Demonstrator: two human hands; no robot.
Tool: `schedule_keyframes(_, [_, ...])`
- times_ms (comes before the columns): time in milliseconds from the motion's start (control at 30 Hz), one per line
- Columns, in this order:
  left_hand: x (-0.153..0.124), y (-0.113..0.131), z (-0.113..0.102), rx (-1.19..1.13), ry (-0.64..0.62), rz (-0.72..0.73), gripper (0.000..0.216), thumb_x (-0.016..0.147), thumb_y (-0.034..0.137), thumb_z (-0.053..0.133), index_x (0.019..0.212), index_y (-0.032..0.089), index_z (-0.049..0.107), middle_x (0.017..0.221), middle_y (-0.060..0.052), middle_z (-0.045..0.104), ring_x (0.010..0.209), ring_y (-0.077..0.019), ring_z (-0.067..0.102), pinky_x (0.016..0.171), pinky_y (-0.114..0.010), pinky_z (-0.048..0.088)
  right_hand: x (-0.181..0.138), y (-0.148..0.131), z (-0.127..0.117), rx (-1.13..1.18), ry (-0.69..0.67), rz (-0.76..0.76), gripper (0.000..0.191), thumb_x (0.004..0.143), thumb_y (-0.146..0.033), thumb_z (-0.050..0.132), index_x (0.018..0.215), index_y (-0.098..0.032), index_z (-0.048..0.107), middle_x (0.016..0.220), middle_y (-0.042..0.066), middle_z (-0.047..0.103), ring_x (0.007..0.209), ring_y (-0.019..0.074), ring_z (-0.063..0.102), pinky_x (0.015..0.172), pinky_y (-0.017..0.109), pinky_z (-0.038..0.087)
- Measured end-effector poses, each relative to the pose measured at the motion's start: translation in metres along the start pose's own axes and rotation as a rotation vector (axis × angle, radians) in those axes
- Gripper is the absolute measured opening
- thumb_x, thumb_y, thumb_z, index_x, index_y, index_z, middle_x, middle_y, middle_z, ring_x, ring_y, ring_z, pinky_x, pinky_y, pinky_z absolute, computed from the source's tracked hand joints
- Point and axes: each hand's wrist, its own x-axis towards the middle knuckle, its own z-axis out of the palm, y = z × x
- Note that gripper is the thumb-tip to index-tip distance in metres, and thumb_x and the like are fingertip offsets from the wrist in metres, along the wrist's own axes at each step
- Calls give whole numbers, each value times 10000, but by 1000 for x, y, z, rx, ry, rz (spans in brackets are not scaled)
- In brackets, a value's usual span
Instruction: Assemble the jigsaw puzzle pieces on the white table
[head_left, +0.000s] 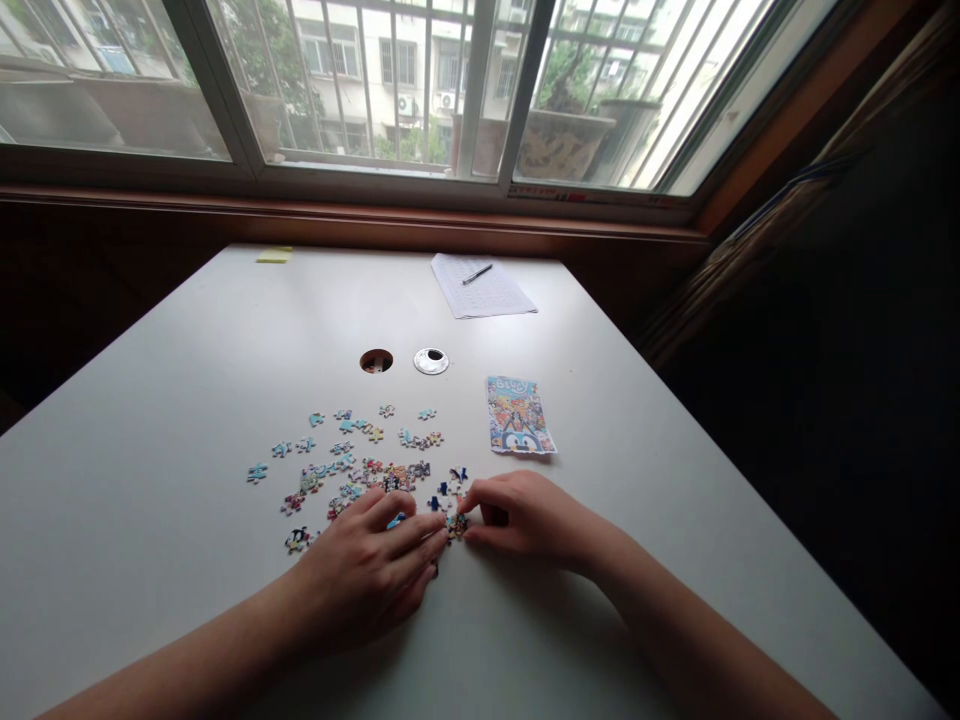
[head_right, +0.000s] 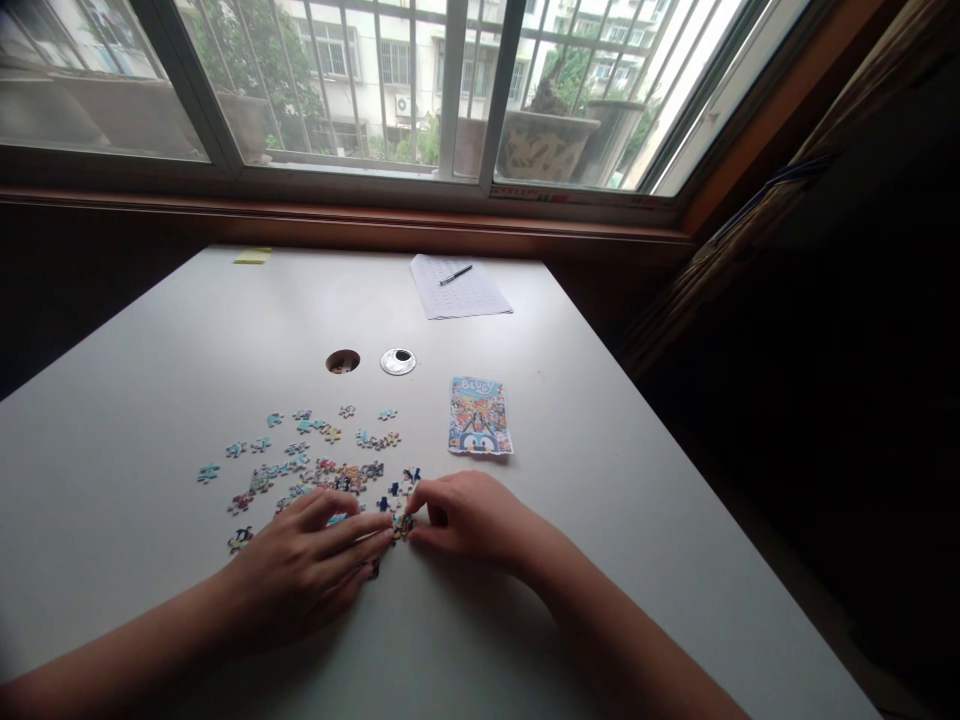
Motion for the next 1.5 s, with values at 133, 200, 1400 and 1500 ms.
schedule_keyframes(133, [1, 0, -1, 11, -2, 2, 358, 926, 251, 613, 1280, 210, 648, 1243, -22, 703, 1013, -242, 558, 910, -435, 444, -1, -4, 1, -17, 15, 14, 211, 823, -211, 710, 1032, -227, 724, 760, -8, 704, 664, 126, 593, 624, 220, 358])
schedule_keyframes(200, [1, 0, -1, 16, -7, 4, 362, 927, 255, 612, 1285, 210, 644, 1236, -34, 701, 1009, -240, 562, 905, -432, 448, -2, -5, 1, -17, 12, 14, 211, 825, -215, 707, 1035, -230, 719, 755, -9, 699, 663, 128, 590, 623, 221, 354])
schedule_keyframes(1400, [5, 1, -10, -77, 147, -38, 235, 848, 124, 621, 1071, 179, 671, 1006, -49, 711, 883, -212, 532, 815, -380, 468, -5, 8, -2, -195, 89, -287, 182, 936, -313, 647, 1000, -323, 817, 680, 11, 627, 571, 111, 494, 560, 268, 290])
schedule_keyframes(1500, [4, -1, -14, -127, 212, -39, 165, 810, 79, 619, 930, 186, 654, 872, -33, 697, 797, -192, 511, 747, -365, 466, -5, 11, -1, -150, 93, -317, 193, 947, -325, 632, 1015, -324, 812, 653, 3, 602, 573, 116, 496, 563, 273, 296])
